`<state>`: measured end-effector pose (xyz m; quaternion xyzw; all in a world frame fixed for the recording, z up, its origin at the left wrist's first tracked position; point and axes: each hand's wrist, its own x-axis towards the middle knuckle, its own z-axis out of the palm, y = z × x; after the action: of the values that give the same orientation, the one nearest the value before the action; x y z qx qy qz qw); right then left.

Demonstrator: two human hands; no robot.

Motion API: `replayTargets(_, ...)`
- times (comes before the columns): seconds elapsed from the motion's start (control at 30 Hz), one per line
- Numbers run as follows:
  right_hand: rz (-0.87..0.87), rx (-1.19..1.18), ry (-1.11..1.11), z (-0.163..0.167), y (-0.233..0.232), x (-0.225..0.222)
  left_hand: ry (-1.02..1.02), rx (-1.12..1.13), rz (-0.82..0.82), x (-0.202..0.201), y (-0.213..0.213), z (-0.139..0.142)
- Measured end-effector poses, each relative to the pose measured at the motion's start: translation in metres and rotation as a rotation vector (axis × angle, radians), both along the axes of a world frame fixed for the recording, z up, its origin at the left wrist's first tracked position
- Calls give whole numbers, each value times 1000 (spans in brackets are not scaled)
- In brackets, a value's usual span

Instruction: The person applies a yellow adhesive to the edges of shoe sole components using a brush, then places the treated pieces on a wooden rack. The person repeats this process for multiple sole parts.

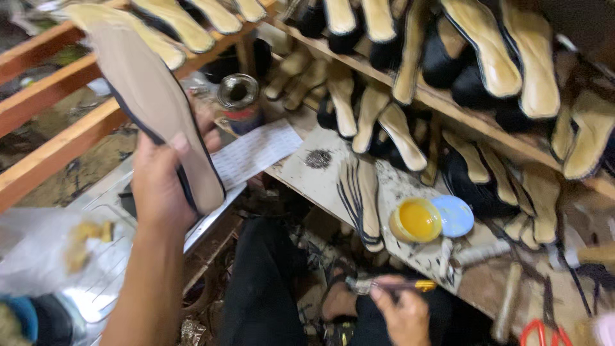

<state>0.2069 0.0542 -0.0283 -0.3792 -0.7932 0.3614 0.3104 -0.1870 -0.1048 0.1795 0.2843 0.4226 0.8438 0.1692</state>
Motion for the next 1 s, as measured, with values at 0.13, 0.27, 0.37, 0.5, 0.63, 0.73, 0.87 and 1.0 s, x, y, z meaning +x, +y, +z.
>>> replayTargets(0.13, -176, -114, 211, 46, 37, 4, -237, -205, -191, 66, -2, -51)
replayTargets(0.27, -300, 146, 43, 84, 85, 3, -403, -307, -369, 116, 5, -111)
replayTargets(0.37, -238, 231, -48, 94, 106, -8, -517, -373, -500, 140, 10, -142)
replayTargets(0.5, -136, 431, -99, 95, 116, -25, -537, -460, -581, 160, 13, -159)
replayTargets(0.63, -74, 310, -159, 103, 120, -16, -503, -585, -638, 154, 9, -159)
replayTargets(0.73, -177, 57, -146, 111, 122, -5, -495, -509, -648, 151, 6, -160)
replayTargets(0.87, -154, 208, -53, 110, 121, -10, -572, -372, -722, 164, 12, -168)
replayTargets(1.0, 18, 445, -136, 105, 119, -21, -637, -371, -783, 175, 16, -173)
